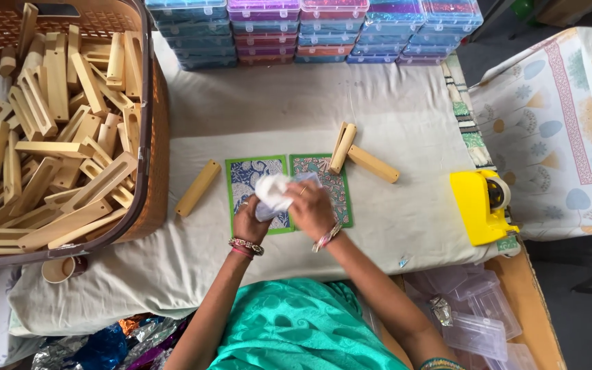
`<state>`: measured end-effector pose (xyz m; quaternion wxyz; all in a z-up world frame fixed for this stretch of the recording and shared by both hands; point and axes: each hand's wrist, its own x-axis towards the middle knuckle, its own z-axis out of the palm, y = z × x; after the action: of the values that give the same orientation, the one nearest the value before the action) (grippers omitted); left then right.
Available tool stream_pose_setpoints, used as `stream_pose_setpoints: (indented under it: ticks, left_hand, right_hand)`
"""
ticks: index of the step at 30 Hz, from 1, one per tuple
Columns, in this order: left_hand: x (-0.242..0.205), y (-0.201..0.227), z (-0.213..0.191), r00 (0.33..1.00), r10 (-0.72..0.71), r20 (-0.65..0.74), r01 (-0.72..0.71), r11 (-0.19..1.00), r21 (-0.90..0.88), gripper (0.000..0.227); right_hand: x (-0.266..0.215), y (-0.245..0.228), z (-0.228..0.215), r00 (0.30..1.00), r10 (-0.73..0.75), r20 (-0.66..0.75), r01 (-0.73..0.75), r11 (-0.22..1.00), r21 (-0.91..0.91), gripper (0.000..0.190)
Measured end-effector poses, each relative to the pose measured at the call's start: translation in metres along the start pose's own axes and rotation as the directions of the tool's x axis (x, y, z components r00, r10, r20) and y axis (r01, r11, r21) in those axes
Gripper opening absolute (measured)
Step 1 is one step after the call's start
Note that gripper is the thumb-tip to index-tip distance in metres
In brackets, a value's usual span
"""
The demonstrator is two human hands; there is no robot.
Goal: Wiping plastic storage boxes with a cloth and sorting colorful foils and wooden components.
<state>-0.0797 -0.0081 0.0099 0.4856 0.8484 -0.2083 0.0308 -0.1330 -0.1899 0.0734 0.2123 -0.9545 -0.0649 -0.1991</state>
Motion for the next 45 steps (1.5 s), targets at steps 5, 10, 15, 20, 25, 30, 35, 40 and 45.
stream_pose_setpoints:
  ticks: [5, 10, 15, 20, 25, 30, 35, 40, 45]
  left_hand:
    - [0.004, 0.007, -0.022, 0.999, -0.033, -0.016, 0.032, 0.998, -0.056, 0.053]
    - [0.008, 0.008, -0.034, 0.99, -0.124, 0.063, 0.135, 0.967, -0.215, 0.056]
    - [0.004, -0.019, -0.027, 0.943, -0.216, 0.252, 0.305, 0.863, -0.403, 0.058]
    - [-0.004, -0.014, -0.029, 0.86, -0.307, 0.409, 0.509, 0.586, -0.631, 0.061]
    - [-0.005, 0.001, -0.036, 0.778, -0.4, 0.484, 0.628, 0.463, -0.626, 0.064]
    - [-0.009, -0.002, -0.02, 0.614, -0.478, 0.627, 0.748, 0.1, -0.656, 0.069]
    - [-0.012, -0.021, 0.014, 0.535, -0.561, 0.631, 0.702, -0.12, -0.702, 0.066]
    - [-0.006, -0.013, 0.012, 0.511, -0.642, 0.572, 0.631, -0.172, -0.757, 0.065]
    - [-0.008, -0.016, 0.015, 0.48, -0.705, 0.521, 0.59, -0.18, -0.787, 0.069]
  right_hand:
    - [0.004, 0.099, -0.005, 0.963, 0.264, -0.055, -0.265, 0.964, 0.003, 0.023]
    - [0.007, 0.109, -0.026, 0.825, 0.545, 0.149, -0.517, 0.622, 0.588, 0.03]
    - [0.009, 0.102, -0.024, 0.906, 0.339, 0.253, -0.379, 0.387, 0.84, 0.035]
    - [-0.006, 0.12, -0.021, 0.83, 0.415, 0.373, -0.491, 0.225, 0.842, 0.035]
    - [-0.017, 0.123, -0.011, 0.808, 0.429, 0.403, -0.524, 0.213, 0.824, 0.039]
    - [-0.037, 0.109, 0.018, 0.726, 0.603, 0.33, -0.483, 0.105, 0.87, 0.044]
    - [-0.045, 0.06, 0.05, 0.827, 0.556, 0.083, -0.361, 0.411, 0.837, 0.037]
    - [-0.061, 0.022, 0.063, 0.833, 0.548, -0.08, -0.334, 0.612, 0.717, 0.035]
    - [-0.082, 0.006, 0.044, 0.868, 0.493, 0.055, -0.399, 0.626, 0.67, 0.029]
